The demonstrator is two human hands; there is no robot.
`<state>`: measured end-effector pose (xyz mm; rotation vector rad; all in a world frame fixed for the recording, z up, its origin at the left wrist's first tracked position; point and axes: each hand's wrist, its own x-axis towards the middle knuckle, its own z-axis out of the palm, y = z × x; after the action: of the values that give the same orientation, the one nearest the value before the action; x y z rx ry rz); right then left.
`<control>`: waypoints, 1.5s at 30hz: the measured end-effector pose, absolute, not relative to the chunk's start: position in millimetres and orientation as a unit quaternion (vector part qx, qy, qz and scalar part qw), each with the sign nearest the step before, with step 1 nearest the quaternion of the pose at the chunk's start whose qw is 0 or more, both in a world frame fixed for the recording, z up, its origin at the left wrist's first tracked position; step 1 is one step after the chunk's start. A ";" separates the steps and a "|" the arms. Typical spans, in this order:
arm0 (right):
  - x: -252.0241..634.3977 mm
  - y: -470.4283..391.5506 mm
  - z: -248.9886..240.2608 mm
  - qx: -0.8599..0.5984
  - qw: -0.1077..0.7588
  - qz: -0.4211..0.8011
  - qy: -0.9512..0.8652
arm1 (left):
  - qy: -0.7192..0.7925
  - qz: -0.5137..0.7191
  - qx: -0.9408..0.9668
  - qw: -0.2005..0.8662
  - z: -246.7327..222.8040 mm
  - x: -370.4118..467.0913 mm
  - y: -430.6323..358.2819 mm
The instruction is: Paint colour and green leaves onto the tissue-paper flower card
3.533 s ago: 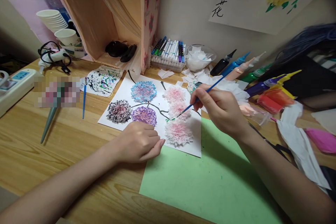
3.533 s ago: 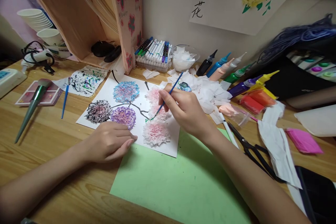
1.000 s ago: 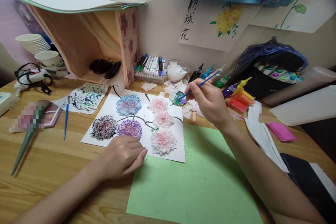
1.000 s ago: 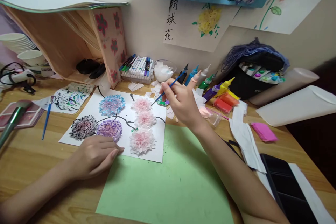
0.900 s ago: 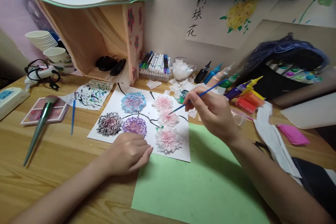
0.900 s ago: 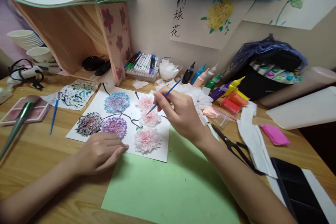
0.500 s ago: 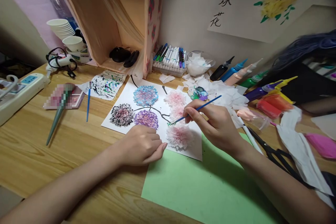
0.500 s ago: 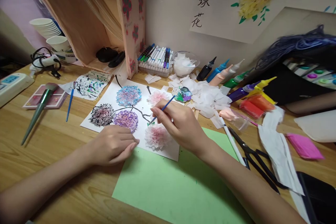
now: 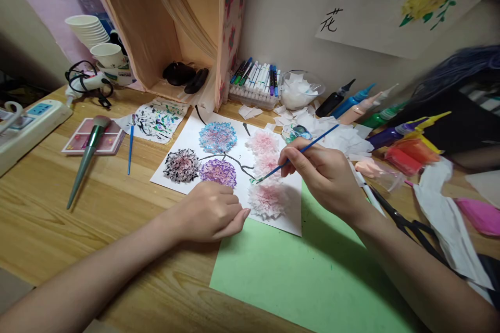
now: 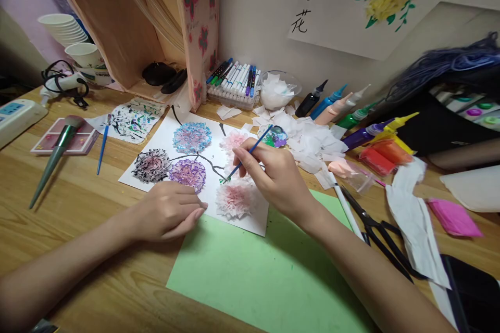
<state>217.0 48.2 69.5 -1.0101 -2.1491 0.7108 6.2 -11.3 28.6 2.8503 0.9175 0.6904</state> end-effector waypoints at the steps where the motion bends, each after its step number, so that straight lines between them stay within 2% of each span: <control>1: 217.0 48.6 68.8 -0.386 0.327 0.277 -0.817 | 0.299 0.224 0.927 0.034 28.9 6.3 -11.2; 7: 218.4 51.8 63.7 -0.393 0.312 0.285 -0.817 | 0.300 0.223 0.927 0.031 28.6 6.5 -11.3; 15: 221.4 52.5 68.1 -0.402 0.353 0.328 -0.779 | 0.300 0.222 0.927 0.034 27.6 6.3 -11.4; 20: 217.8 51.9 66.1 -0.394 0.325 0.322 -0.797 | 0.300 0.225 0.926 0.037 27.3 5.9 -11.4; 25: 218.3 53.3 64.8 -0.399 0.331 0.303 -0.800 | 0.299 0.226 0.926 0.035 27.0 5.8 -11.3; 29: 221.1 53.5 66.6 -0.401 0.351 0.335 -0.777 | 0.299 0.224 0.927 0.035 27.7 6.1 -11.4; 35: 218.9 53.7 61.0 -0.409 0.324 0.336 -0.784 | 0.300 0.223 0.927 0.030 28.0 6.3 -11.3; 45: 221.5 55.4 67.1 -0.419 0.356 0.338 -0.764 | 0.298 0.221 0.928 0.033 28.2 6.5 -11.0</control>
<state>221.5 55.4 67.1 -1.0816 -1.9742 0.8733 6.5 -11.0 28.2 2.8550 0.9181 0.6814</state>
